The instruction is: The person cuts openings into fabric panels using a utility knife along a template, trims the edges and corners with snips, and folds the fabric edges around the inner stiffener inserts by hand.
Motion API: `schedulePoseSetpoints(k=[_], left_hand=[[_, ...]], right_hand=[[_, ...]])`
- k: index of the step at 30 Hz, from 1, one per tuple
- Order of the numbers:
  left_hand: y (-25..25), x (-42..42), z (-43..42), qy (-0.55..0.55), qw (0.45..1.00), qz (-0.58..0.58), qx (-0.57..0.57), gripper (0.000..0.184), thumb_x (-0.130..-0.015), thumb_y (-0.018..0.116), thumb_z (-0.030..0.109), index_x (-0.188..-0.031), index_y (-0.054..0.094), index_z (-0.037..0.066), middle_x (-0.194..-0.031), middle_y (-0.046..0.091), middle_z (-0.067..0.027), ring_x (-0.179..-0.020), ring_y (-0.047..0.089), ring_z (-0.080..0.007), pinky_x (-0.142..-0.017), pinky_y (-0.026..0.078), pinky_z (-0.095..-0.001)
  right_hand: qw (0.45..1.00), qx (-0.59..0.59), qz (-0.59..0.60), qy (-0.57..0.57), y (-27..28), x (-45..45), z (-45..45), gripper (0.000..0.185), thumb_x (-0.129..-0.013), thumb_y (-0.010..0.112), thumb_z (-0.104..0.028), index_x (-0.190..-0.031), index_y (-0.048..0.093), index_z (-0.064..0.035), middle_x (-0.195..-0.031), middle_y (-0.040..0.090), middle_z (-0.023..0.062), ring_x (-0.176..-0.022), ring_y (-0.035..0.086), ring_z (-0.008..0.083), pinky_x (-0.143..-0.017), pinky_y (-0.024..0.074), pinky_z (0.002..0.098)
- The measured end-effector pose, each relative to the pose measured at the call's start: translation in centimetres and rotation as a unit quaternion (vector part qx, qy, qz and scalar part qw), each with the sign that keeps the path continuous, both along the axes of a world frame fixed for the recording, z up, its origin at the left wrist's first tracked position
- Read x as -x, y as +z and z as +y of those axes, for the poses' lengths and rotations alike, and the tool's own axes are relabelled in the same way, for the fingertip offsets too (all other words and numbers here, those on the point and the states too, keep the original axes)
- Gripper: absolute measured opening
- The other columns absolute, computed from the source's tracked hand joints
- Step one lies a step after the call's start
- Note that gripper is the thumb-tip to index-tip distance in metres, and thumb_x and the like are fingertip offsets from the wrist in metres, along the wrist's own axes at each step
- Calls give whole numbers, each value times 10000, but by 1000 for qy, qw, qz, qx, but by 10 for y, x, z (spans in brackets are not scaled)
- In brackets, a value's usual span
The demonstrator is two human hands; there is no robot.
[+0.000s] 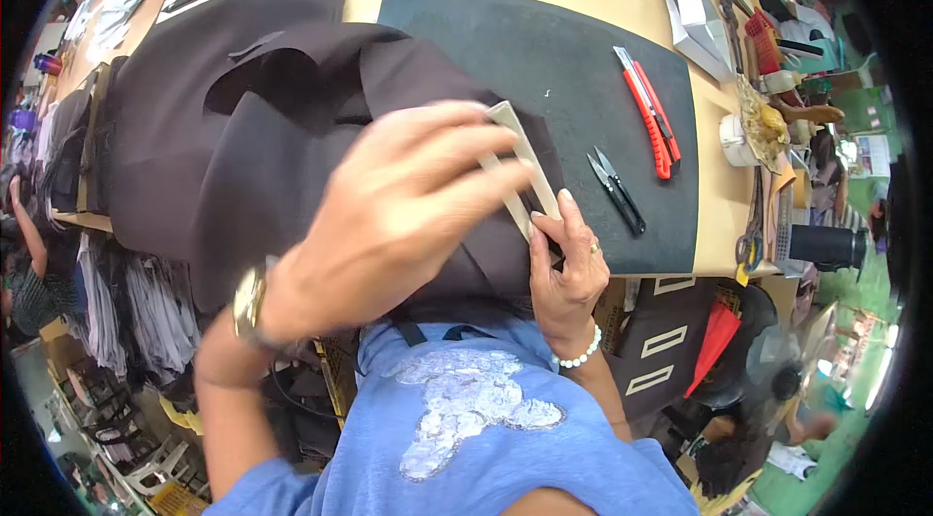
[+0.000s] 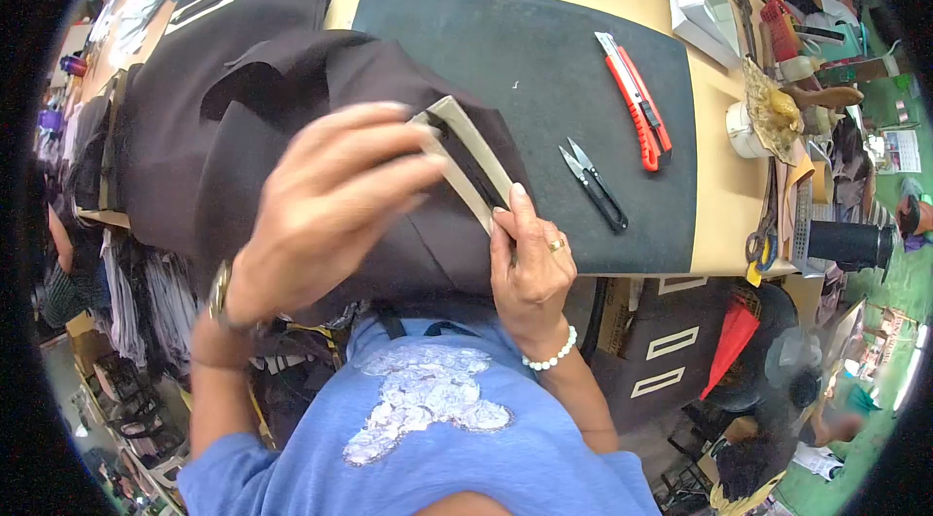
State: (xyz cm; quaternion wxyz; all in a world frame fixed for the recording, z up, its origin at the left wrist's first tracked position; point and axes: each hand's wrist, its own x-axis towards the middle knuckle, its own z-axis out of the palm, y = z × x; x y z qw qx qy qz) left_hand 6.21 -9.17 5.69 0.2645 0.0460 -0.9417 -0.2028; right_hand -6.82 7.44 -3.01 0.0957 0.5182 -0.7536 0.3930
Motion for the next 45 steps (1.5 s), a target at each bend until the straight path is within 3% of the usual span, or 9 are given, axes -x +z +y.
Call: schedulePoseSetpoints(k=[5,8,17,25,29,30,33,40,45], left_hand=[[-46,62,-26,-214,967,-130,39,216,-733,657,107,-942,655,53,-962,605,-71,-938,563,-236,-845,421,-368],[-58,78,-45,-292,935,-189,-64,143,-753,657,130,-878,653,61,-864,579,-40,-897,566,-217,-831,406,-358],[-56,78,-73,-272,922,-259,-94,148,-733,698,216,-816,674,96,-784,589,-9,-849,562,-189,-840,379,-363],[-71,76,-84,-287,925,-185,-168,156,-719,713,230,-780,697,88,-709,555,-1,-773,536,-171,-812,374,-346],[-73,73,-83,-283,930,-165,-169,152,-718,714,239,-789,708,106,-698,535,15,-772,525,-154,-835,366,-336],[-73,73,-82,-282,931,-162,-166,149,-718,715,241,-791,712,111,-696,532,19,-773,523,-150,-842,364,-334],[-74,73,-83,-283,929,-163,-172,138,-718,715,238,-791,720,121,-699,534,24,-782,523,-148,-861,359,-329],[-73,72,-82,-280,930,-165,-172,126,-712,717,224,-777,720,116,-697,537,16,-775,529,-157,-846,375,-333],[-74,73,-84,-294,931,-153,-151,144,-708,722,223,-757,700,90,-723,547,-11,-794,535,-183,-788,402,-343]], right_hand=[[999,-18,38,-26,0,-1,-2,427,-711,699,37,-1120,577,29,-776,667,51,-713,634,185,-657,474,309],[998,-29,48,-29,0,-1,-2,416,-705,705,33,-1103,585,20,-771,665,40,-723,638,181,-660,476,311],[995,-46,86,14,4,4,-2,370,-706,710,27,-1061,605,23,-766,645,56,-729,639,185,-658,492,320],[984,-76,135,93,9,8,28,356,-733,692,21,-1069,581,52,-795,637,107,-765,645,234,-722,514,378],[991,-77,-108,-2,12,6,27,341,-744,681,14,-1069,579,24,-775,642,107,-685,623,251,-658,496,360],[972,-100,-207,-51,17,6,23,339,-743,675,0,-1067,577,13,-833,628,123,-736,604,264,-686,470,366],[990,-129,-25,-55,17,10,6,357,-744,665,-22,-1086,566,15,-919,606,134,-841,583,275,-763,441,385],[968,-227,62,-83,15,4,-9,509,-816,614,-176,-1280,458,-38,-1297,406,196,-1251,330,405,-1001,270,535],[952,-282,81,-84,9,6,-48,619,-867,544,-272,-1411,296,-111,-1411,281,217,-1318,206,459,-1005,168,658]])
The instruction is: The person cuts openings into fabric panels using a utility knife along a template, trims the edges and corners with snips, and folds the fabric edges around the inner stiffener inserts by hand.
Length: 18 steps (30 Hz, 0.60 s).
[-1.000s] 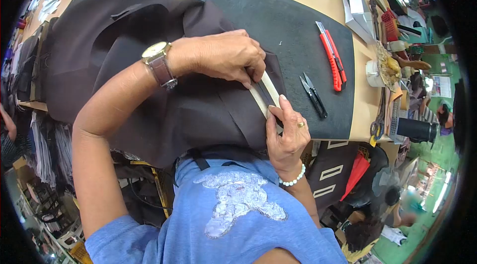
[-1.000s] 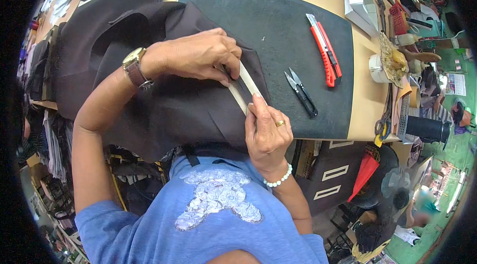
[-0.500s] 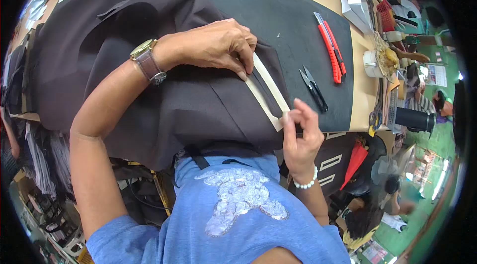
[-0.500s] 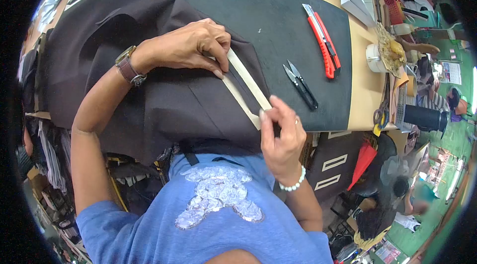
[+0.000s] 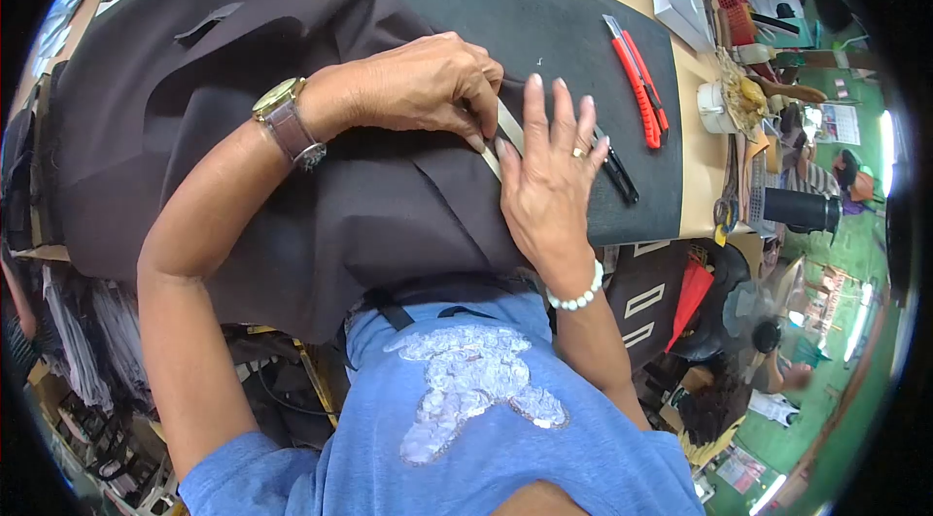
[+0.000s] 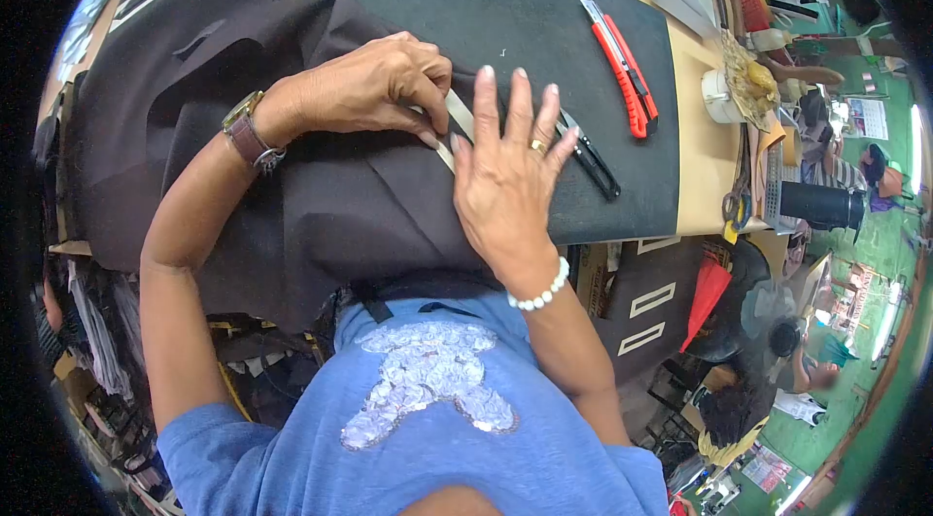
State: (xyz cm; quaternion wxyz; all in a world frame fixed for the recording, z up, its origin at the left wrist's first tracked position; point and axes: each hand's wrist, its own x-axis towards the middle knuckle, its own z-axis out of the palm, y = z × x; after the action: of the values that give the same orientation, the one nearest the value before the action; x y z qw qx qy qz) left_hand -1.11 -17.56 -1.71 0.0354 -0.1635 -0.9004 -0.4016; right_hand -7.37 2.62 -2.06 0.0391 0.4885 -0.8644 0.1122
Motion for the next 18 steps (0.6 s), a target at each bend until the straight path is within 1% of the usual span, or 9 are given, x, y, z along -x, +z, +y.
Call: schedulePoseSetpoints(k=[2,3,7,13,16,18], left_hand=[[0,-2,2,18,999,34,27,186,-688,739,240,-756,684,76,-752,551,-27,-807,534,-198,-773,408,-351],[0,-3,1,29,998,51,40,208,-678,747,248,-755,675,69,-766,553,-35,-814,533,-206,-766,411,-356],[6,-11,-14,109,991,27,78,322,-613,786,291,-779,637,60,-815,555,-53,-845,524,-237,-764,413,-362],[3,-11,-18,115,988,42,91,358,-603,787,310,-781,612,53,-827,558,-60,-854,522,-250,-764,412,-369],[3,-9,-21,107,990,24,85,386,-594,790,332,-778,606,47,-821,554,-60,-856,522,-250,-765,409,-367],[3,-10,-20,108,990,28,83,401,-607,789,350,-804,608,51,-826,561,-61,-870,528,-247,-801,405,-370]], right_hand=[[1000,-17,8,-10,0,-1,-6,631,-872,535,-283,-1421,276,-112,-1420,267,219,-1322,191,464,-1007,156,663],[1000,-20,-16,-17,1,0,2,656,-877,523,-306,-1439,243,-115,-1433,248,224,-1331,165,471,-1005,132,675],[998,-47,-27,-45,1,-1,34,675,-884,510,-321,-1454,209,-120,-1445,223,229,-1335,147,481,-997,107,691],[999,-32,7,11,-1,6,-10,664,-885,504,-333,-1450,221,-129,-1440,228,228,-1331,159,484,-988,122,701],[998,-25,35,44,-7,10,-39,659,-880,509,-332,-1447,232,-144,-1437,233,228,-1330,160,485,-983,124,709],[997,-18,40,57,-7,10,-49,656,-875,518,-323,-1446,238,-163,-1452,218,209,-1334,150,485,-989,104,711]])
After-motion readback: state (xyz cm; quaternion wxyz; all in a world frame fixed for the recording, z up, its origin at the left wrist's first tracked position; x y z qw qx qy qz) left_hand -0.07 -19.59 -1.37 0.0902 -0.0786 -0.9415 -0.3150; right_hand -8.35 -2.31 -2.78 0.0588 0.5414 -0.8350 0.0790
